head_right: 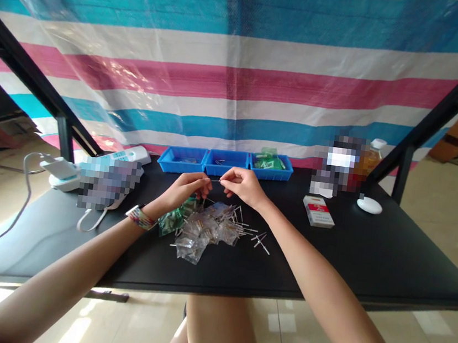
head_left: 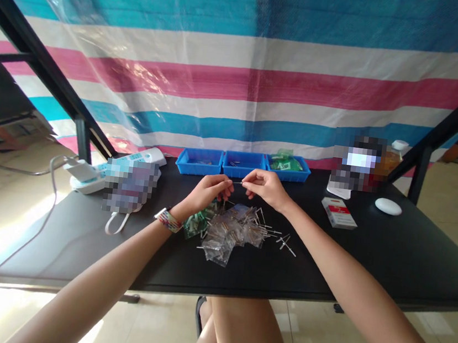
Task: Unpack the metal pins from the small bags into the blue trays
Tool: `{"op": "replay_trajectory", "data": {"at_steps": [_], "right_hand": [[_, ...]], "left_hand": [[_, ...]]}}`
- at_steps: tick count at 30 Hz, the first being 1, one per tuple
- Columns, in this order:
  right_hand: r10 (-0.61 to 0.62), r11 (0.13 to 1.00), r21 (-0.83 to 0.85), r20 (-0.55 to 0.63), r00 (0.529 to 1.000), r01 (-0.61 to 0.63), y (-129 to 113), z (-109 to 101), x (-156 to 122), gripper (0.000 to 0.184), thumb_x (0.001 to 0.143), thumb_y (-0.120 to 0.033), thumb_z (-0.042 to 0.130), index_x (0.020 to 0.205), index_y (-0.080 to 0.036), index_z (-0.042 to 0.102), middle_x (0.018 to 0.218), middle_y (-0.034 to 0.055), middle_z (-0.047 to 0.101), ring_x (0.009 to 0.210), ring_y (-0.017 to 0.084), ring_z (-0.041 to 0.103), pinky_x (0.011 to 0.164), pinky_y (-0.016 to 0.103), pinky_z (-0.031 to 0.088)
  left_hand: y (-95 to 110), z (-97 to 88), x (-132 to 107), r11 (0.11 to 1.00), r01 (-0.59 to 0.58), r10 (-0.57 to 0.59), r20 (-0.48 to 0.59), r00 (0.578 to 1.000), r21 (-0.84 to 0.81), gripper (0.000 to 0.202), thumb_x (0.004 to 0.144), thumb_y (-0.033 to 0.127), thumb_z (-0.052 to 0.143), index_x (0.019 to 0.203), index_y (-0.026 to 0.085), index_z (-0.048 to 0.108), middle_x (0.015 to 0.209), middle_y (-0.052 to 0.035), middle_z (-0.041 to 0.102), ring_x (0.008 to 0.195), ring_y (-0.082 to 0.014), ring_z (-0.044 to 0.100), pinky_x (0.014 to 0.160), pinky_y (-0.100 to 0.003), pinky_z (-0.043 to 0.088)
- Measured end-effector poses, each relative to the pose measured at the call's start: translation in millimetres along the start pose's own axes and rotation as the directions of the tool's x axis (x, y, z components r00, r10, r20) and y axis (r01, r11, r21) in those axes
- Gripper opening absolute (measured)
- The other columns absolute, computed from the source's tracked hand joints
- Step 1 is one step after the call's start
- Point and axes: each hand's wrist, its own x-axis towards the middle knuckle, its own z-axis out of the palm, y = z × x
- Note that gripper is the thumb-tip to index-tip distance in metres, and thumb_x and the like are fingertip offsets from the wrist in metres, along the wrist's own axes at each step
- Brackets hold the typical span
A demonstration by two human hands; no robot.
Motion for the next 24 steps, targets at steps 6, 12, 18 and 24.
{"op": "replay_trajectory", "data": {"at_steps": [6,12,18,24], "right_hand": [[-0.003,0.999,0.032,-0.065,0.998,0.005,1,3,-10,0.033,0.07,-0.042,0.088,0.08,-0.017,0.07,0.07,-0.0001,0.068,0.059,0.014,0.067,0.053,0.025,0.057],[0.004,1.0,0.016,-0.077,0.997,-0.003,-2,11,-13,0.032,0.069,-0.042,0.087,0.079,-0.018,0.069,0.066,0.0001,0.067,0.06,0.015,0.066,0.055,0.026,0.057],[0.002,1.0,0.028,-0.109,0.994,0.001,-3,10,-14,0.028,0.072,-0.039,0.084,0.084,-0.018,0.069,0.073,-0.0008,0.066,0.059,0.013,0.066,0.052,0.025,0.056],[0.091,0.985,0.16,-0.132,0.987,-0.07,-7,9,-17,0.032,0.07,-0.04,0.085,0.083,-0.018,0.066,0.074,-0.0019,0.064,0.06,0.013,0.065,0.053,0.027,0.061]], "left_hand": [[-2,-1.5,0,1.0,-0.013,0.013,-0.004,1.0,-0.009,0.038,0.091,0.052,0.066,0.082,0.016,0.069,0.068,-0.0033,0.068,0.063,-0.0148,0.062,0.061,-0.026,0.047],[-3,-2.0,0,1.0,0.002,-0.003,-0.017,1.0,-0.016,0.039,0.092,0.053,0.067,0.08,0.016,0.067,0.066,-0.0025,0.067,0.062,-0.0148,0.061,0.059,-0.025,0.046],[0,0.1,-1,1.0,-0.015,0.015,-0.005,1.0,-0.016,0.04,0.09,0.056,0.07,0.083,0.017,0.065,0.068,-0.0013,0.065,0.061,-0.0129,0.059,0.061,-0.025,0.047],[0,3.6,-2,0.999,-0.041,0.04,-0.031,0.999,-0.033,0.038,0.084,0.053,0.077,0.088,0.017,0.066,0.072,-0.0001,0.063,0.063,-0.0122,0.06,0.06,-0.024,0.048]]}}
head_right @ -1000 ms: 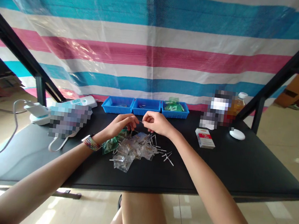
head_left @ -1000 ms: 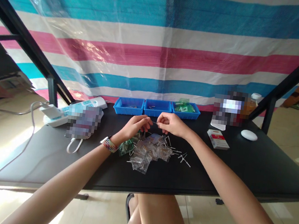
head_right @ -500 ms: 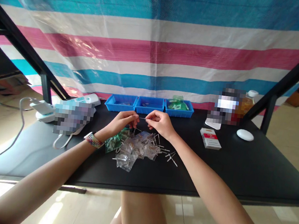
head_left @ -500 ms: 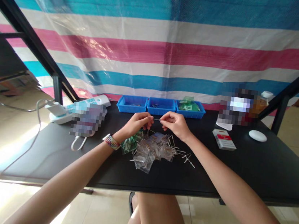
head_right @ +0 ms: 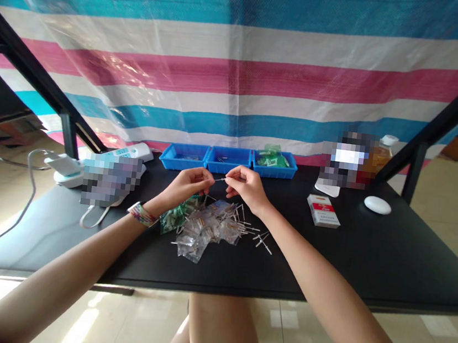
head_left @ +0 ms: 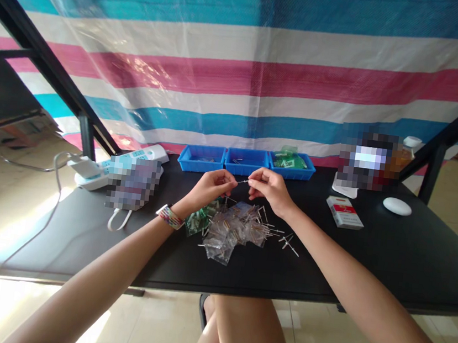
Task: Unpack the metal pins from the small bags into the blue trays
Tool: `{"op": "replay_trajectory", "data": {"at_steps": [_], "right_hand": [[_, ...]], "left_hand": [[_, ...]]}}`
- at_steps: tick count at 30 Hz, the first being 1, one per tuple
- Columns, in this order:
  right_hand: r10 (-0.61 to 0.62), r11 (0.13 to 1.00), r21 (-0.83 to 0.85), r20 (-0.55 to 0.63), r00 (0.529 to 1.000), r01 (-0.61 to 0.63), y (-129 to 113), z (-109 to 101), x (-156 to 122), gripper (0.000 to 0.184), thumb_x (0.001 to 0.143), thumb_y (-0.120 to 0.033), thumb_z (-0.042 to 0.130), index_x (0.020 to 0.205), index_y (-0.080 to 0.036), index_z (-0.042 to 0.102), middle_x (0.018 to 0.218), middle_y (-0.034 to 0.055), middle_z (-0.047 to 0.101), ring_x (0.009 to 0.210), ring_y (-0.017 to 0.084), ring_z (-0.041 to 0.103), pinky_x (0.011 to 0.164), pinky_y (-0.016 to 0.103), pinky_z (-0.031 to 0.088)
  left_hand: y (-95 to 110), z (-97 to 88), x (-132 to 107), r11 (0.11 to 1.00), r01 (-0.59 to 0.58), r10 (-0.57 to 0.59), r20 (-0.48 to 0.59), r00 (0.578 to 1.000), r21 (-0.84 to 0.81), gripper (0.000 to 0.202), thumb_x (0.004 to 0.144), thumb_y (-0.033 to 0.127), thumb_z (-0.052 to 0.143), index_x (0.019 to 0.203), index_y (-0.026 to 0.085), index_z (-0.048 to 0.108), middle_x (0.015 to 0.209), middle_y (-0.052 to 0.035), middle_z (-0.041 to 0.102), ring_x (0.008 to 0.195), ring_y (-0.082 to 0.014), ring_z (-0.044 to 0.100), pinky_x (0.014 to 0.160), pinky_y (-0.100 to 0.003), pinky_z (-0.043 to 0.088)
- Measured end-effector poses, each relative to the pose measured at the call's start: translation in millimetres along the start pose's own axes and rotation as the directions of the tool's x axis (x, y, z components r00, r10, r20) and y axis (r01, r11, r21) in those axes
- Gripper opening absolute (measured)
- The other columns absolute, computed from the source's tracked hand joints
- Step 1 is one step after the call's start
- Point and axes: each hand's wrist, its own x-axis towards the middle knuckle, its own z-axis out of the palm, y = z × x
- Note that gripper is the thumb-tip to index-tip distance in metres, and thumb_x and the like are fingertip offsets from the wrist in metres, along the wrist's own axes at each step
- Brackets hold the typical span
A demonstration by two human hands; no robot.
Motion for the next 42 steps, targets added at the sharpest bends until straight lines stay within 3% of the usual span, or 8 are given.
{"op": "replay_trajectory", "data": {"at_steps": [9,16,23,33,35,38,40,42], "right_hand": [[-0.014,0.999,0.037,-0.014,1.0,0.014,5,2,1,0.033,0.067,-0.038,0.087,0.078,-0.018,0.064,0.074,-0.0011,0.064,0.066,0.015,0.067,0.058,0.03,0.065],[-0.051,0.998,0.021,-0.002,0.999,0.051,7,2,1,0.038,0.067,-0.045,0.089,0.077,-0.019,0.064,0.075,0.0,0.065,0.072,0.017,0.07,0.065,0.032,0.067],[-0.001,1.0,0.014,0.019,1.0,0.001,8,3,0,0.031,0.069,-0.038,0.085,0.079,-0.018,0.064,0.075,-0.0017,0.063,0.063,0.014,0.067,0.057,0.03,0.064],[0.054,0.994,0.089,0.077,0.996,-0.061,7,4,-1,0.027,0.069,-0.031,0.084,0.076,-0.019,0.061,0.069,-0.0034,0.061,0.06,0.013,0.063,0.057,0.031,0.064],[0.065,0.991,0.112,0.037,0.997,-0.069,5,2,3,0.026,0.068,-0.029,0.084,0.075,-0.019,0.061,0.066,-0.0033,0.062,0.059,0.013,0.063,0.059,0.031,0.065],[0.051,0.982,0.185,-0.13,0.99,-0.027,3,0,10,0.027,0.068,-0.028,0.085,0.084,-0.019,0.066,0.074,-0.0009,0.069,0.063,0.013,0.068,0.065,0.029,0.066],[0.058,0.982,0.186,-0.201,0.978,-0.02,3,-2,13,0.035,0.071,-0.03,0.084,0.101,-0.02,0.069,0.085,0.0011,0.074,0.062,0.012,0.069,0.06,0.026,0.063],[0.067,0.995,0.082,-0.199,0.978,-0.051,6,-4,13,0.037,0.077,-0.032,0.079,0.111,-0.02,0.07,0.082,0.001,0.074,0.052,0.011,0.064,0.047,0.024,0.055]], "left_hand": [[4,-0.3,-1,0.999,0.032,-0.032,-0.006,0.999,-0.041,0.035,0.086,0.05,0.075,0.088,0.017,0.064,0.072,-0.0001,0.064,0.062,-0.0122,0.06,0.058,-0.023,0.047],[-2,-2.2,1,0.997,0.074,-0.072,0.072,0.995,-0.033,0.04,0.092,0.055,0.064,0.081,0.017,0.067,0.069,-0.0033,0.067,0.065,-0.0154,0.063,0.062,-0.026,0.049],[4,-2.2,-1,0.998,0.031,-0.029,0.039,0.999,-0.053,0.029,0.088,0.044,0.072,0.083,0.017,0.067,0.071,-0.0022,0.068,0.065,-0.0139,0.062,0.063,-0.026,0.048],[-1,-3.7,1,0.995,0.055,-0.056,-0.018,0.998,-0.084,0.027,0.087,0.043,0.07,0.084,0.016,0.067,0.072,-0.0025,0.067,0.066,-0.0152,0.064,0.062,-0.025,0.048],[-1,-5.2,1,0.993,0.046,-0.052,-0.056,0.997,-0.108,0.026,0.087,0.042,0.067,0.084,0.016,0.068,0.071,-0.002,0.065,0.066,-0.0149,0.064,0.06,-0.025,0.048],[-1,-7.2,2,0.99,0.025,-0.042,-0.122,0.992,-0.139,0.025,0.087,0.04,0.065,0.084,0.016,0.068,0.07,-0.0008,0.063,0.064,-0.0136,0.062,0.06,-0.024,0.047],[-1,-7.7,3,0.988,0.022,-0.045,-0.151,0.988,-0.152,0.024,0.086,0.039,0.065,0.084,0.016,0.068,0.068,-0.0002,0.062,0.062,-0.013,0.061,0.059,-0.023,0.047],[-1,-7.3,3,0.988,0.024,-0.049,-0.163,0.985,-0.155,0.024,0.085,0.039,0.066,0.083,0.016,0.068,0.067,-0.0001,0.061,0.062,-0.0128,0.06,0.058,-0.023,0.046]]}}
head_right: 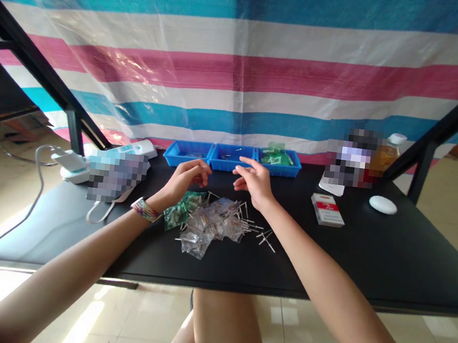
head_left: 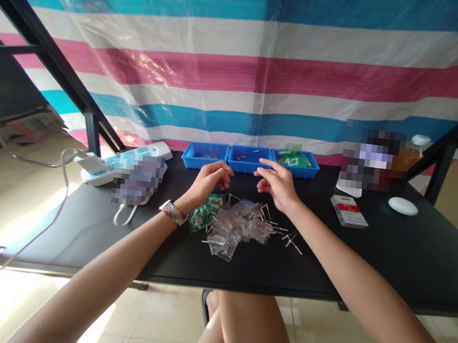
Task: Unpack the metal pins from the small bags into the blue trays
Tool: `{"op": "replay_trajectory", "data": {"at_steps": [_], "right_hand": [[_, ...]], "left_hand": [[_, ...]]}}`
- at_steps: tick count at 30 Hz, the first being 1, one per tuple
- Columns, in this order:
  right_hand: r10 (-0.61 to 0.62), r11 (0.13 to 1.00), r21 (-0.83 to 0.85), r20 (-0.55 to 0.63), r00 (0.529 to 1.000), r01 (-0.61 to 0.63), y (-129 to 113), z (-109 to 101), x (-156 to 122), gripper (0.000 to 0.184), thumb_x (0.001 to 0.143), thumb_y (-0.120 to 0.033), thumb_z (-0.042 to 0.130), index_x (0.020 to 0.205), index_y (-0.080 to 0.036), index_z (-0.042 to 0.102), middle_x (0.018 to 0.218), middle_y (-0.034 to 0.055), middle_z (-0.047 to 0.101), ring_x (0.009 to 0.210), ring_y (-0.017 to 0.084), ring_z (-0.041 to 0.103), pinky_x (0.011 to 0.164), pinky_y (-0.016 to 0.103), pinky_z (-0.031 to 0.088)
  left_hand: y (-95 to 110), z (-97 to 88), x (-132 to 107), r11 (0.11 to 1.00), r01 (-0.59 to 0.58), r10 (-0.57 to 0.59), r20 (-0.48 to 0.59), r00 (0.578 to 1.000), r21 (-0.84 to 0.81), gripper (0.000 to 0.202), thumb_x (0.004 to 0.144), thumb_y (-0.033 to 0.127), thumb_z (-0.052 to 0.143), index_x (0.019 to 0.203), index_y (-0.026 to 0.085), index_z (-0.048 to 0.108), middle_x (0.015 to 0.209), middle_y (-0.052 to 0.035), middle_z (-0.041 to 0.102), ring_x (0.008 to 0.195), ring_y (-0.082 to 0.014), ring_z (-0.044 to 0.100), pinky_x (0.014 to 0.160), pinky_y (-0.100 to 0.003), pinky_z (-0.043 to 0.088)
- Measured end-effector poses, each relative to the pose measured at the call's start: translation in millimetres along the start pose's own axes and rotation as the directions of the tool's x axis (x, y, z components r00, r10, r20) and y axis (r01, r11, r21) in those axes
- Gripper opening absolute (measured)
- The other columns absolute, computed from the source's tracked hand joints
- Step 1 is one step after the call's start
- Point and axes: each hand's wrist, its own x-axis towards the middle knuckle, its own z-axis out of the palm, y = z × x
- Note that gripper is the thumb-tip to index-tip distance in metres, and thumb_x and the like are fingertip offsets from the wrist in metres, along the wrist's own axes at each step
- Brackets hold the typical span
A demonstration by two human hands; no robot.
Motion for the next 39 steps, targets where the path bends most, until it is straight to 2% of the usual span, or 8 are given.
{"op": "replay_trajectory", "data": {"at_steps": [3,5,10,12,17,24,34,39], "right_hand": [[-0.08,0.954,-0.283,0.075,0.994,0.099,5,-3,-4,0.019,0.084,-0.03,0.071,0.098,-0.018,0.074,0.069,-0.0001,0.069,0.046,0.012,0.057,0.041,0.023,0.043],[-0.186,0.845,-0.462,0.219,0.958,0.27,7,0,-9,0.009,0.086,-0.024,0.07,0.089,-0.018,0.076,0.072,0.0017,0.071,0.056,0.015,0.063,0.052,0.026,0.048],[-0.277,0.491,-0.513,0.673,0.685,0.703,7,17,-19,0.02,0.092,-0.011,0.067,0.099,-0.022,0.083,0.107,0.0063,0.079,0.103,0.023,0.069,0.102,0.042,0.049],[-0.247,0.408,-0.519,0.729,0.638,0.751,7,21,-22,0.021,0.096,-0.015,0.066,0.107,-0.022,0.083,0.117,0.0077,0.078,0.113,0.025,0.066,0.108,0.045,0.046],[-0.197,0.252,-0.624,0.715,0.671,0.739,7,15,-21,0.022,0.1,-0.021,0.062,0.105,-0.02,0.084,0.119,0.009,0.077,0.114,0.027,0.061,0.105,0.045,0.048],[-0.172,0.201,-0.701,0.662,0.729,0.684,6,-3,-10,0.045,0.085,0.008,0.054,0.111,-0.015,0.083,0.106,0.0115,0.073,0.101,0.025,0.06,0.098,0.039,0.052],[-0.172,0.266,-0.707,0.634,0.754,0.655,5,-28,6,0.023,0.087,0.0,0.066,0.089,-0.017,0.081,0.094,0.0083,0.07,0.092,0.021,0.066,0.084,0.033,0.052],[-0.185,0.438,-0.64,0.623,0.76,0.631,3,-41,14,0.018,0.085,-0.003,0.068,0.085,-0.017,0.079,0.088,0.0051,0.068,0.074,0.014,0.064,0.073,0.027,0.051]], "left_hand": [[-1,1.1,0,1.0,0.001,-0.001,-0.004,1.0,0.0,0.025,0.085,0.041,0.067,0.081,0.016,0.067,0.066,0.0,0.06,0.06,-0.0128,0.059,0.057,-0.023,0.045],[-2,1.5,0,1.0,-0.002,0.002,0.004,1.0,0.004,0.027,0.084,0.043,0.067,0.08,0.016,0.066,0.066,-0.0001,0.06,0.06,-0.013,0.059,0.056,-0.023,0.045],[-4,1.2,0,1.0,-0.014,0.013,0.025,1.0,0.019,0.025,0.085,0.041,0.066,0.081,0.016,0.067,0.065,-0.0004,0.061,0.06,-0.0132,0.058,0.058,-0.024,0.046],[-3,1.4,0,1.0,-0.018,0.018,0.022,1.0,0.015,0.025,0.085,0.04,0.066,0.081,0.016,0.067,0.066,-0.0005,0.061,0.061,-0.0131,0.058,0.059,-0.024,0.046],[-2,1.7,-1,0.999,-0.008,0.008,0.022,1.0,0.036,0.026,0.086,0.041,0.065,0.081,0.016,0.067,0.067,-0.0007,0.061,0.062,-0.0136,0.058,0.058,-0.024,0.045],[-4,1.6,0,1.0,0.006,-0.007,0.033,0.999,0.026,0.028,0.085,0.044,0.067,0.081,0.016,0.067,0.068,-0.0004,0.061,0.06,-0.013,0.059,0.056,-0.023,0.044],[-7,2.6,2,0.999,0.018,-0.02,0.042,0.999,0.043,0.028,0.083,0.044,0.068,0.081,0.016,0.067,0.066,-0.0009,0.061,0.06,-0.0135,0.059,0.056,-0.024,0.044],[-10,2.3,3,0.996,0.037,-0.043,0.067,0.997,0.087,0.025,0.082,0.041,0.066,0.082,0.016,0.068,0.068,-0.0013,0.063,0.062,-0.0137,0.061,0.056,-0.023,0.045]]}}
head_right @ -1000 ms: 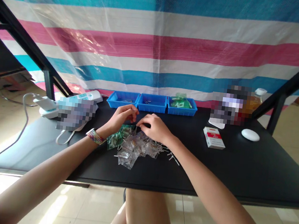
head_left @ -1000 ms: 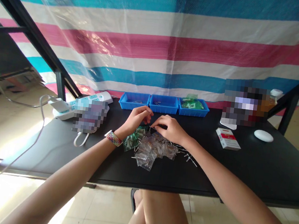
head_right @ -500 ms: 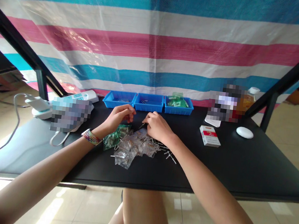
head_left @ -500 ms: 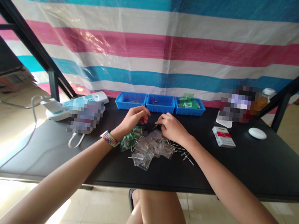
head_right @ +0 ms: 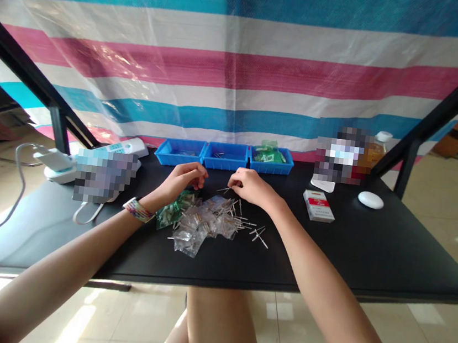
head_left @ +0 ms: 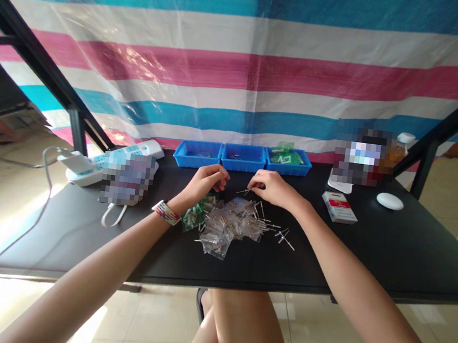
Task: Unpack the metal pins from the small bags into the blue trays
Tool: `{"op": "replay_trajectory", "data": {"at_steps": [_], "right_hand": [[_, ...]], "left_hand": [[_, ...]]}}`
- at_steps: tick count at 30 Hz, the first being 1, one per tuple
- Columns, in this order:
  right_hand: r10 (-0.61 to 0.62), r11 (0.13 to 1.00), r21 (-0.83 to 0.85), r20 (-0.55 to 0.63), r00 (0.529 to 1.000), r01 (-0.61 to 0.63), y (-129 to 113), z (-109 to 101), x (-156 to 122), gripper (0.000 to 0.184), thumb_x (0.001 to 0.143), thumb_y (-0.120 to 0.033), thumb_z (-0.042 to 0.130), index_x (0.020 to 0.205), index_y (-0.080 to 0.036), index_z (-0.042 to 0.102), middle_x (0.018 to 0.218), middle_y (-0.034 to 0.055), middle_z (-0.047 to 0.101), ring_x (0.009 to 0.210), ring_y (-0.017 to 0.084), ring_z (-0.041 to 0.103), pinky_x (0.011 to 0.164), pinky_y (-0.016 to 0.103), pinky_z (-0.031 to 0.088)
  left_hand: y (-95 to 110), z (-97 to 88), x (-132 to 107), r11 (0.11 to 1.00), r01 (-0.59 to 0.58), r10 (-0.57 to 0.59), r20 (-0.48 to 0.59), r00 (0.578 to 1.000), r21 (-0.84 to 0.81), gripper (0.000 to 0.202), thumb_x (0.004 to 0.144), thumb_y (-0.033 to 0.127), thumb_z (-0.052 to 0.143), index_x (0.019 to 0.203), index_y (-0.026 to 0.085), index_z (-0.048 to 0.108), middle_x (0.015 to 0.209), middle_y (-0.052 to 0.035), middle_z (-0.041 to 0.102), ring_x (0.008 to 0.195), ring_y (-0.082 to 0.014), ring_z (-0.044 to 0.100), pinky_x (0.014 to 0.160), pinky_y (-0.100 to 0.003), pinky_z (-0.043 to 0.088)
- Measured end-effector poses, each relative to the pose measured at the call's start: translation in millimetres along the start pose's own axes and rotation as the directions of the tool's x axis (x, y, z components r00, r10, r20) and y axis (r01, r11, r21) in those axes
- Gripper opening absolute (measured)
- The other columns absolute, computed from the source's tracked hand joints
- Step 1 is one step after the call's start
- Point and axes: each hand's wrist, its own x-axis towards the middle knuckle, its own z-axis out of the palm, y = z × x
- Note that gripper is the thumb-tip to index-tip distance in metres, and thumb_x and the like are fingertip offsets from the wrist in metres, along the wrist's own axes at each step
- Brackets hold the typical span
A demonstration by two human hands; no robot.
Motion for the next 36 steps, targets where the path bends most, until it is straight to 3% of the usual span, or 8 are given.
{"op": "replay_trajectory", "data": {"at_steps": [4,8,12,18,21,28,31,36], "right_hand": [[0.106,0.954,0.29,-0.083,0.991,-0.078,0,3,3,0.006,0.084,-0.018,0.072,0.086,-0.017,0.078,0.084,0.0044,0.073,0.073,0.016,0.068,0.071,0.028,0.053],[0.212,0.848,0.518,-0.142,0.967,-0.11,-12,15,7,0.017,0.08,-0.032,0.078,0.088,-0.017,0.076,0.082,0.0042,0.075,0.073,0.018,0.069,0.073,0.032,0.055],[0.224,0.812,0.577,-0.161,0.961,-0.093,-27,21,7,0.023,0.076,-0.036,0.083,0.084,-0.019,0.071,0.081,0.0027,0.073,0.07,0.017,0.067,0.07,0.031,0.055],[0.244,0.79,0.606,-0.165,0.956,-0.097,-38,20,6,0.022,0.075,-0.035,0.083,0.079,-0.019,0.069,0.075,0.0014,0.07,0.067,0.016,0.065,0.067,0.029,0.052],[0.306,0.694,0.709,-0.135,0.942,-0.124,-40,20,7,0.026,0.074,-0.037,0.084,0.08,-0.018,0.068,0.072,0.0004,0.069,0.064,0.015,0.065,0.064,0.029,0.053],[0.447,0.37,0.898,0.052,0.893,-0.238,-42,21,7,0.031,0.071,-0.038,0.086,0.085,-0.017,0.067,0.078,0.0014,0.072,0.065,0.014,0.069,0.066,0.03,0.06],[0.447,0.357,0.906,0.047,0.893,-0.226,-42,23,6,0.029,0.07,-0.035,0.086,0.083,-0.017,0.067,0.076,-0.0001,0.071,0.065,0.013,0.069,0.066,0.028,0.06],[0.432,0.457,0.872,-0.047,0.901,-0.174,-42,25,7,0.028,0.068,-0.033,0.087,0.08,-0.018,0.066,0.073,-0.0027,0.067,0.064,0.013,0.067,0.066,0.028,0.059]], "left_hand": [[3,1.2,-2,0.999,-0.006,0.006,0.013,1.0,0.039,0.026,0.083,0.042,0.064,0.083,0.016,0.068,0.069,-0.0018,0.063,0.062,-0.0145,0.061,0.056,-0.024,0.045],[9,2.5,-5,0.993,-0.034,0.027,0.064,0.998,0.116,0.037,0.089,0.05,0.062,0.084,0.015,0.072,0.07,-0.0034,0.065,0.063,-0.015,0.061,0.057,-0.025,0.045],[11,2.9,-6,0.987,-0.055,0.037,0.122,0.992,0.15,0.043,0.09,0.056,0.063,0.076,0.016,0.072,0.067,-0.0042,0.065,0.062,-0.0153,0.06,0.058,-0.026,0.045],[12,2.4,-7,0.989,-0.054,0.039,0.111,0.993,0.137,0.037,0.088,0.051,0.068,0.075,0.016,0.07,0.065,-0.0028,0.065,0.061,-0.0145,0.059,0.058,-0.025,0.043],[14,2.8,-8,0.993,-0.059,0.05,0.088,0.995,0.098,0.031,0.086,0.046,0.071,0.08,0.016,0.07,0.067,-0.002,0.065,0.062,-0.0141,0.059,0.059,-0.024,0.043],[17,4.7,-10,0.993,-0.088,0.083,0.069,0.994,0.08,0.03,0.082,0.045,0.076,0.083,0.016,0.069,0.071,-0.0005,0.064,0.064,-0.0133,0.059,0.06,-0.024,0.045],[15,4.5,-9,0.993,-0.082,0.075,0.078,0.994,0.09,0.03,0.082,0.046,0.076,0.084,0.016,0.069,0.072,-0.0009,0.064,0.065,-0.0139,0.06,0.06,-0.024,0.045],[13,2.7,-7,0.996,-0.018,0.009,0.102,0.995,0.089,0.037,0.089,0.052,0.066,0.076,0.017,0.068,0.065,-0.0027,0.064,0.062,-0.0151,0.06,0.059,-0.025,0.045]]}}
